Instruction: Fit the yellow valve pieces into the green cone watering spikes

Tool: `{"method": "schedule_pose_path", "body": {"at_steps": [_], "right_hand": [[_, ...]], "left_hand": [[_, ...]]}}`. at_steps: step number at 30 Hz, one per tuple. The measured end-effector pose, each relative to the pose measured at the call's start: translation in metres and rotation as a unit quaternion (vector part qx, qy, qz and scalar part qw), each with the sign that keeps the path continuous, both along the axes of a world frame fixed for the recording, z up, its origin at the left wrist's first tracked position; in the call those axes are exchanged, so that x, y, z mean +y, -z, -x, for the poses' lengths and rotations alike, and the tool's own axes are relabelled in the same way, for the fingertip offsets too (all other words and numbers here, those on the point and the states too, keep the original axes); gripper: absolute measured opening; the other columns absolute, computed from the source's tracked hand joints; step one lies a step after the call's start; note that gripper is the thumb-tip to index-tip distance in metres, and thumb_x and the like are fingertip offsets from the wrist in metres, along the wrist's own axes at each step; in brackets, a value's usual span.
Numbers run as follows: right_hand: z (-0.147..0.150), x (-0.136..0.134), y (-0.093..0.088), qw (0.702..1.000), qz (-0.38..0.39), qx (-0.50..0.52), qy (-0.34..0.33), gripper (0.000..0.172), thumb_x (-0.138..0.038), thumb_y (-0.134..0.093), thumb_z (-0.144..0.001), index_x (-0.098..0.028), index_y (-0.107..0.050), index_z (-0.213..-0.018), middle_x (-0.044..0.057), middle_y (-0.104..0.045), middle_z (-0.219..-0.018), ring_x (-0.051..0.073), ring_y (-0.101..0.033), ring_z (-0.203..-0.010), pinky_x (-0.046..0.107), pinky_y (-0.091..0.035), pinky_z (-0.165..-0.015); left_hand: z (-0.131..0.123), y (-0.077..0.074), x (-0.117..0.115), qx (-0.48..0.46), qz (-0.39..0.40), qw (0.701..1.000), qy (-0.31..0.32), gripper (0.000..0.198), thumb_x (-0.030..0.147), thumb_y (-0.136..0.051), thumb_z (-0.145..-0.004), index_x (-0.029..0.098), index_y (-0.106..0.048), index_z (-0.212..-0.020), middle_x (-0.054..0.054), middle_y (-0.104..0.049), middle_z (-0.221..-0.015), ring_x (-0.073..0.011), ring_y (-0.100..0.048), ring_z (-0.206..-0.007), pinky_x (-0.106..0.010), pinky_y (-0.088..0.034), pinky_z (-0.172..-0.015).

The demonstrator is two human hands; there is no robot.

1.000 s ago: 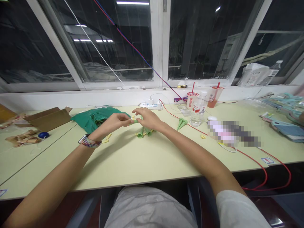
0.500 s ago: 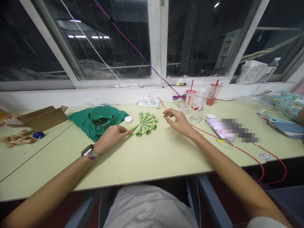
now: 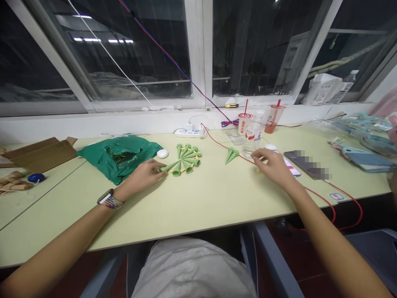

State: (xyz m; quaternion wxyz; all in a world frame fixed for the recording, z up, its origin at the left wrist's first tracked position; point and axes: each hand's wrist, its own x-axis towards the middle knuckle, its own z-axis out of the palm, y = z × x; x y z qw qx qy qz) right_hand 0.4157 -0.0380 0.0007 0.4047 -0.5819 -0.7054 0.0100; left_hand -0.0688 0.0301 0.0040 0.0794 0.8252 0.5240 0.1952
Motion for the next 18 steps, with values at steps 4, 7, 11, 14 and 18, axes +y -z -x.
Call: {"method": "schedule_pose_path", "body": {"at_steps": [4,7,11,14,18], "right_hand": [[-0.014,0.000,0.014,0.992,0.072,-0.103,0.001,0.021,-0.031,-0.056,-0.091,-0.021,-0.075,-0.090,0.009,-0.077,-0.095,0.025,-0.070,-0.084,0.037,-0.053,-0.075],[-0.012,0.004,0.020,0.989,0.084,-0.119,0.019,0.023,-0.027,-0.055,-0.092,-0.019,-0.076,-0.092,0.010,-0.076,-0.096,0.025,-0.069,-0.085,0.036,-0.051,-0.076],[0.012,0.021,0.017,0.986,0.085,-0.143,-0.013,0.026,-0.025,-0.055,-0.095,-0.018,-0.078,-0.103,0.012,-0.076,-0.107,0.026,-0.070,-0.098,0.035,-0.050,-0.085],[0.039,0.044,0.009,0.979,0.098,-0.177,-0.005,0.028,-0.025,-0.055,-0.097,-0.018,-0.077,-0.114,0.012,-0.074,-0.112,0.027,-0.068,-0.105,0.033,-0.049,-0.089],[0.071,0.077,-0.001,0.958,0.134,-0.245,0.069,0.034,-0.028,-0.049,-0.103,-0.017,-0.074,-0.124,0.016,-0.070,-0.118,0.032,-0.062,-0.116,0.035,-0.048,-0.086]], "left_hand": [[0.000,0.004,0.002,0.000,-0.010,1.000,0.003,0.053,0.058,-0.059,-0.093,0.017,-0.080,-0.120,-0.013,-0.071,-0.112,-0.0286,-0.070,-0.093,-0.038,-0.053,-0.084],[0.000,0.005,0.001,-0.001,-0.011,1.000,0.004,0.054,0.059,-0.059,-0.094,0.018,-0.081,-0.121,-0.013,-0.070,-0.111,-0.0292,-0.070,-0.095,-0.039,-0.053,-0.084],[-0.001,0.005,-0.001,-0.001,-0.007,1.000,0.001,0.052,0.058,-0.060,-0.095,0.020,-0.081,-0.121,-0.012,-0.069,-0.112,-0.0287,-0.070,-0.095,-0.039,-0.052,-0.084],[0.000,0.005,-0.001,-0.002,-0.004,1.000,0.001,0.051,0.059,-0.061,-0.095,0.020,-0.081,-0.121,-0.012,-0.068,-0.112,-0.0282,-0.070,-0.095,-0.039,-0.052,-0.084],[0.001,0.003,-0.002,-0.015,-0.002,1.000,0.009,0.049,0.058,-0.061,-0.096,0.020,-0.081,-0.120,-0.011,-0.068,-0.115,-0.0256,-0.070,-0.091,-0.038,-0.052,-0.085]]}}
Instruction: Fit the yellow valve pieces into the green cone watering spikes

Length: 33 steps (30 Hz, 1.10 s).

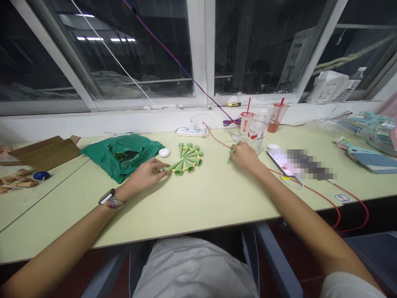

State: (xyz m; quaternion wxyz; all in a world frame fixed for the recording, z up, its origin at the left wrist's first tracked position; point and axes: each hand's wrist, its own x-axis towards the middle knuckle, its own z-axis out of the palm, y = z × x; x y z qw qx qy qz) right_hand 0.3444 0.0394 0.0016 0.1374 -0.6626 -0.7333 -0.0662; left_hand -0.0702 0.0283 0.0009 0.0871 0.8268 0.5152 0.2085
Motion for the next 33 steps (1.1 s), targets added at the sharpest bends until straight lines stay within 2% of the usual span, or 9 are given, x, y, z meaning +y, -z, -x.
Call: {"method": "schedule_pose_path", "body": {"at_steps": [4,7,16,21,26,29,33], "right_hand": [[0.017,0.023,-0.003,0.995,0.029,-0.074,0.054,0.035,-0.030,-0.051,-0.104,-0.012,-0.074,-0.122,0.022,-0.069,-0.120,0.036,-0.059,-0.120,0.038,-0.048,-0.089],[0.019,0.030,-0.001,0.994,0.043,-0.078,0.062,0.033,-0.026,-0.053,-0.102,-0.012,-0.074,-0.123,0.021,-0.069,-0.121,0.036,-0.058,-0.121,0.038,-0.048,-0.090],[0.017,0.033,0.007,0.998,0.033,-0.031,0.053,0.040,-0.029,-0.053,-0.102,-0.014,-0.067,-0.135,0.020,-0.067,-0.127,0.036,-0.056,-0.121,0.039,-0.047,-0.093],[0.019,0.034,0.007,0.997,0.028,-0.041,0.064,0.041,-0.033,-0.054,-0.102,-0.011,-0.069,-0.133,0.022,-0.068,-0.126,0.037,-0.055,-0.123,0.040,-0.045,-0.097],[0.019,0.037,0.009,0.997,0.024,-0.042,0.054,0.034,-0.031,-0.056,-0.098,-0.013,-0.073,-0.121,0.020,-0.074,-0.114,0.035,-0.060,-0.116,0.038,-0.045,-0.088],[0.019,0.041,0.010,0.998,0.027,0.005,0.058,0.030,-0.029,-0.060,-0.092,-0.015,-0.074,-0.115,0.017,-0.075,-0.109,0.032,-0.064,-0.107,0.034,-0.043,-0.078],[0.026,0.041,0.003,0.982,0.048,0.184,0.021,0.026,-0.030,-0.064,-0.085,-0.018,-0.071,-0.106,0.008,-0.075,-0.093,0.022,-0.065,-0.083,0.028,-0.041,-0.069]], "left_hand": [[0.001,-0.001,0.000,-0.018,0.007,1.000,0.005,0.045,0.053,-0.061,-0.096,0.021,-0.082,-0.118,-0.010,-0.068,-0.115,-0.0239,-0.070,-0.086,-0.037,-0.052,-0.084],[0.000,-0.001,0.000,-0.022,0.007,1.000,0.020,0.042,0.051,-0.062,-0.095,0.022,-0.083,-0.116,-0.010,-0.069,-0.112,-0.0241,-0.070,-0.085,-0.036,-0.053,-0.081],[-0.002,-0.001,-0.001,-0.033,0.003,0.999,0.023,0.043,0.053,-0.061,-0.096,0.021,-0.083,-0.116,-0.010,-0.070,-0.112,-0.0242,-0.070,-0.087,-0.037,-0.053,-0.080],[-0.003,-0.001,0.000,-0.034,0.010,0.999,0.021,0.045,0.054,-0.061,-0.096,0.021,-0.082,-0.118,-0.010,-0.068,-0.114,-0.0236,-0.070,-0.087,-0.037,-0.054,-0.081],[-0.003,-0.005,-0.003,-0.049,-0.003,0.999,-0.003,0.049,0.057,-0.060,-0.096,0.021,-0.079,-0.124,-0.010,-0.067,-0.116,-0.0241,-0.071,-0.090,-0.038,-0.055,-0.086],[0.000,-0.010,-0.004,-0.078,-0.015,0.997,-0.016,0.049,0.056,-0.057,-0.098,0.020,-0.077,-0.124,-0.010,-0.066,-0.118,-0.0218,-0.070,-0.087,-0.037,-0.057,-0.084],[0.003,-0.018,-0.001,-0.127,-0.047,0.990,-0.030,0.043,0.054,-0.059,-0.096,0.020,-0.078,-0.115,-0.010,-0.069,-0.113,-0.0225,-0.069,-0.086,-0.036,-0.057,-0.082]]}}
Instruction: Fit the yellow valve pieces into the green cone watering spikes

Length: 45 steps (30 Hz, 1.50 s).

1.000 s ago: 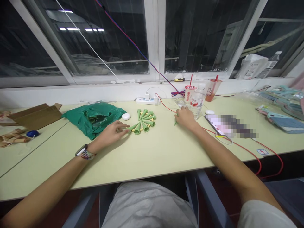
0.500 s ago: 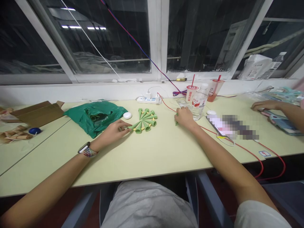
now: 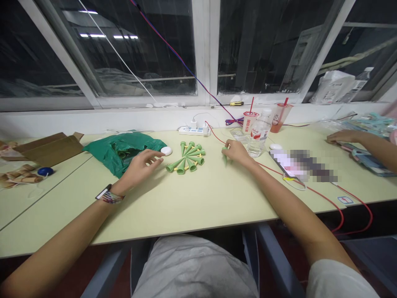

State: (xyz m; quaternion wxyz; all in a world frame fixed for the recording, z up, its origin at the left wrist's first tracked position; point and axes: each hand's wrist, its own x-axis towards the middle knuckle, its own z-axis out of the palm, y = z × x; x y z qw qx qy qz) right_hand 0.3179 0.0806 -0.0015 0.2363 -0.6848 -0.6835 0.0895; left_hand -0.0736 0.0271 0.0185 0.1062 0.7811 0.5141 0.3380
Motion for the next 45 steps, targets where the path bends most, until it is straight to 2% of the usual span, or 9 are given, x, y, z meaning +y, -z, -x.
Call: {"method": "schedule_pose_path", "body": {"at_steps": [6,11,15,19,22,26,30,36,45], "right_hand": [[0.054,-0.021,-0.044,0.950,-0.028,0.235,-0.201,0.017,-0.034,-0.067,-0.077,-0.020,-0.062,-0.084,-0.001,-0.065,-0.073,0.017,-0.058,-0.071,0.027,-0.040,-0.066],[0.127,-0.036,-0.085,0.908,-0.059,0.223,-0.350,0.014,-0.029,-0.069,-0.075,-0.020,-0.061,-0.082,-0.004,-0.061,-0.070,0.015,-0.055,-0.067,0.026,-0.038,-0.063],[0.172,-0.023,-0.095,0.896,-0.101,0.231,-0.366,0.015,-0.029,-0.068,-0.079,-0.021,-0.055,-0.080,-0.005,-0.062,-0.069,0.015,-0.057,-0.068,0.026,-0.037,-0.064],[0.206,-0.005,-0.084,0.898,-0.096,0.278,-0.327,0.027,-0.029,-0.072,-0.079,-0.022,-0.054,-0.097,-0.005,-0.068,-0.081,0.017,-0.062,-0.077,0.026,-0.042,-0.069],[0.233,-0.004,-0.061,0.919,-0.068,0.260,-0.289,0.029,-0.031,-0.070,-0.086,-0.023,-0.053,-0.109,-0.003,-0.069,-0.087,0.018,-0.064,-0.080,0.027,-0.043,-0.071],[0.271,-0.020,-0.023,0.902,-0.022,0.052,-0.429,0.014,-0.023,-0.067,-0.087,-0.022,-0.064,-0.100,0.003,-0.070,-0.098,0.022,-0.065,-0.092,0.029,-0.043,-0.075],[0.301,-0.035,-0.001,0.885,-0.069,-0.067,-0.455,0.016,-0.022,-0.060,-0.094,-0.023,-0.070,-0.106,0.009,-0.065,-0.114,0.027,-0.063,-0.105,0.031,-0.044,-0.076],[0.296,-0.045,0.002,0.872,-0.069,-0.086,-0.476,0.016,-0.011,-0.057,-0.092,-0.021,-0.069,-0.094,0.009,-0.064,-0.111,0.027,-0.058,-0.107,0.031,-0.042,-0.074],[0.204,-0.090,0.009,0.840,-0.084,-0.035,-0.534,0.012,-0.010,-0.058,-0.090,-0.020,-0.064,-0.086,0.006,-0.061,-0.090,0.023,-0.057,-0.093,0.033,-0.043,-0.080]], "left_hand": [[-0.010,-0.024,-0.002,-0.109,0.020,0.992,0.054,0.036,0.052,-0.064,-0.095,0.022,-0.078,-0.109,-0.009,-0.077,-0.114,-0.0275,-0.069,-0.101,-0.039,-0.054,-0.093],[-0.024,-0.050,0.001,-0.170,0.061,0.974,0.139,0.050,0.058,-0.072,-0.092,0.022,-0.076,-0.127,-0.010,-0.078,-0.112,-0.0268,-0.071,-0.098,-0.037,-0.055,-0.090],[-0.016,-0.058,0.011,-0.246,0.057,0.954,0.160,0.053,0.055,-0.076,-0.090,0.022,-0.076,-0.130,-0.008,-0.077,-0.096,-0.0238,-0.069,-0.089,-0.035,-0.054,-0.084],[0.014,-0.053,0.025,-0.303,0.059,0.944,0.119,0.048,0.046,-0.083,-0.082,0.020,-0.077,-0.121,-0.007,-0.075,-0.089,-0.0223,-0.069,-0.084,-0.033,-0.054,-0.080],[0.042,-0.044,0.040,-0.430,0.052,0.898,0.078,0.039,0.037,-0.082,-0.077,0.020,-0.075,-0.112,-0.005,-0.074,-0.094,-0.0202,-0.070,-0.082,-0.033,-0.056,-0.079],[0.070,-0.030,0.055,-0.532,0.063,0.844,0.043,0.027,0.030,-0.077,-0.075,0.021,-0.068,-0.098,-0.004,-0.072,-0.094,-0.0175,-0.071,-0.081,-0.030,-0.057,-0.077],[0.079,-0.022,0.060,-0.546,0.075,0.834,0.020,0.024,0.029,-0.073,-0.075,0.021,-0.064,-0.095,-0.005,-0.072,-0.094,-0.0188,-0.071,-0.085,-0.029,-0.058,-0.076],[0.077,-0.018,0.061,-0.542,0.094,0.834,0.038,0.032,0.029,-0.072,-0.075,0.019,-0.068,-0.104,-0.008,-0.073,-0.097,-0.0219,-0.072,-0.094,-0.031,-0.059,-0.080],[0.051,-0.012,0.049,-0.526,0.179,0.827,0.089,0.031,0.032,-0.073,-0.079,0.018,-0.070,-0.106,-0.010,-0.075,-0.102,-0.0221,-0.073,-0.095,-0.035,-0.060,-0.088]]}}
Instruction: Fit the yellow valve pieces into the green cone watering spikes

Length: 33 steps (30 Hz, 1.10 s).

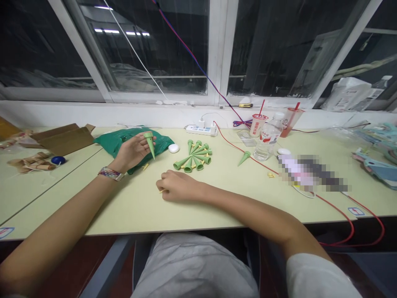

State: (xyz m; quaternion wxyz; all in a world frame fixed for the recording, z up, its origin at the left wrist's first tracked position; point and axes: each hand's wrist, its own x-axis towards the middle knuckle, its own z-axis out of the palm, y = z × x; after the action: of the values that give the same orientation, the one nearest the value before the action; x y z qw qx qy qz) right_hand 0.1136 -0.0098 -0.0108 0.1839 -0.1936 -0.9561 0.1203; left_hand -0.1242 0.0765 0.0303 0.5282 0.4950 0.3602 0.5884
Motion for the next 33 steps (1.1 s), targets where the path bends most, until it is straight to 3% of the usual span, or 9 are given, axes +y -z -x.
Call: {"method": "schedule_pose_path", "body": {"at_steps": [3,7,12,14,17,21,27,33], "right_hand": [[-0.030,-0.007,0.002,0.996,0.049,0.080,0.007,0.011,-0.010,-0.061,-0.089,-0.020,-0.067,-0.089,0.006,-0.061,-0.096,0.022,-0.058,-0.096,0.034,-0.047,-0.085],[-0.066,0.005,0.002,0.968,0.107,0.224,0.046,0.012,-0.013,-0.064,-0.089,-0.020,-0.071,-0.094,0.005,-0.062,-0.097,0.020,-0.062,-0.095,0.036,-0.052,-0.091],[-0.083,0.022,0.001,0.889,0.202,0.391,0.129,0.012,-0.031,-0.073,-0.088,-0.022,-0.076,-0.094,0.006,-0.063,-0.100,0.020,-0.068,-0.089,0.039,-0.061,-0.084],[-0.080,0.021,0.000,0.855,0.241,0.442,0.129,0.019,-0.039,-0.078,-0.087,-0.023,-0.076,-0.097,0.005,-0.064,-0.101,0.021,-0.072,-0.087,0.040,-0.063,-0.084],[-0.073,0.015,-0.004,0.826,0.273,0.480,0.117,0.025,-0.043,-0.082,-0.085,-0.022,-0.075,-0.098,0.005,-0.068,-0.098,0.022,-0.075,-0.086,0.042,-0.065,-0.086],[-0.071,0.010,-0.005,0.830,0.246,0.484,0.130,0.029,-0.048,-0.084,-0.085,-0.022,-0.075,-0.094,0.005,-0.072,-0.097,0.023,-0.075,-0.088,0.041,-0.065,-0.086],[-0.074,0.014,-0.002,0.864,0.124,0.463,0.157,0.023,-0.045,-0.081,-0.090,-0.022,-0.079,-0.091,0.005,-0.074,-0.091,0.020,-0.073,-0.084,0.035,-0.064,-0.078],[-0.073,0.013,-0.002,0.864,0.105,0.466,0.159,0.019,-0.042,-0.081,-0.089,-0.022,-0.080,-0.089,0.005,-0.077,-0.089,0.020,-0.074,-0.082,0.034,-0.064,-0.076]], "left_hand": [[-0.016,0.001,-0.009,0.015,-0.008,0.999,0.029,0.036,0.030,-0.079,-0.076,0.018,-0.070,-0.109,-0.009,-0.076,-0.100,-0.0215,-0.073,-0.097,-0.035,-0.060,-0.091],[-0.042,0.009,-0.022,0.042,-0.002,0.995,0.088,0.040,0.031,-0.082,-0.078,0.018,-0.070,-0.114,-0.012,-0.077,-0.105,-0.0250,-0.075,-0.103,-0.039,-0.060,-0.094],[-0.067,0.022,-0.035,0.060,0.018,0.983,0.174,0.039,0.034,-0.085,-0.079,0.019,-0.072,-0.113,-0.013,-0.077,-0.108,-0.0289,-0.076,-0.103,-0.044,-0.059,-0.094],[-0.073,0.025,-0.039,0.064,0.013,0.980,0.188,0.038,0.033,-0.085,-0.080,0.020,-0.074,-0.114,-0.011,-0.078,-0.106,-0.0288,-0.076,-0.104,-0.045,-0.059,-0.096],[-0.078,0.027,-0.044,0.074,0.008,0.976,0.203,0.041,0.030,-0.085,-0.081,0.021,-0.076,-0.120,-0.010,-0.078,-0.111,-0.0287,-0.075,-0.108,-0.047,-0.059,-0.101],[-0.081,0.031,-0.048,0.074,0.014,0.971,0.227,0.040,0.026,-0.086,-0.082,0.020,-0.078,-0.121,-0.012,-0.077,-0.119,-0.0306,-0.073,-0.116,-0.047,-0.059,-0.105],[-0.085,0.040,-0.049,0.035,0.010,0.967,0.251,0.034,0.019,-0.087,-0.081,0.020,-0.079,-0.114,-0.009,-0.076,-0.116,-0.0273,-0.073,-0.116,-0.046,-0.059,-0.108],[-0.088,0.041,-0.048,0.002,0.019,0.970,0.241,0.032,0.016,-0.090,-0.078,0.019,-0.080,-0.108,-0.006,-0.077,-0.109,-0.0215,-0.074,-0.106,-0.039,-0.060,-0.104]]}}
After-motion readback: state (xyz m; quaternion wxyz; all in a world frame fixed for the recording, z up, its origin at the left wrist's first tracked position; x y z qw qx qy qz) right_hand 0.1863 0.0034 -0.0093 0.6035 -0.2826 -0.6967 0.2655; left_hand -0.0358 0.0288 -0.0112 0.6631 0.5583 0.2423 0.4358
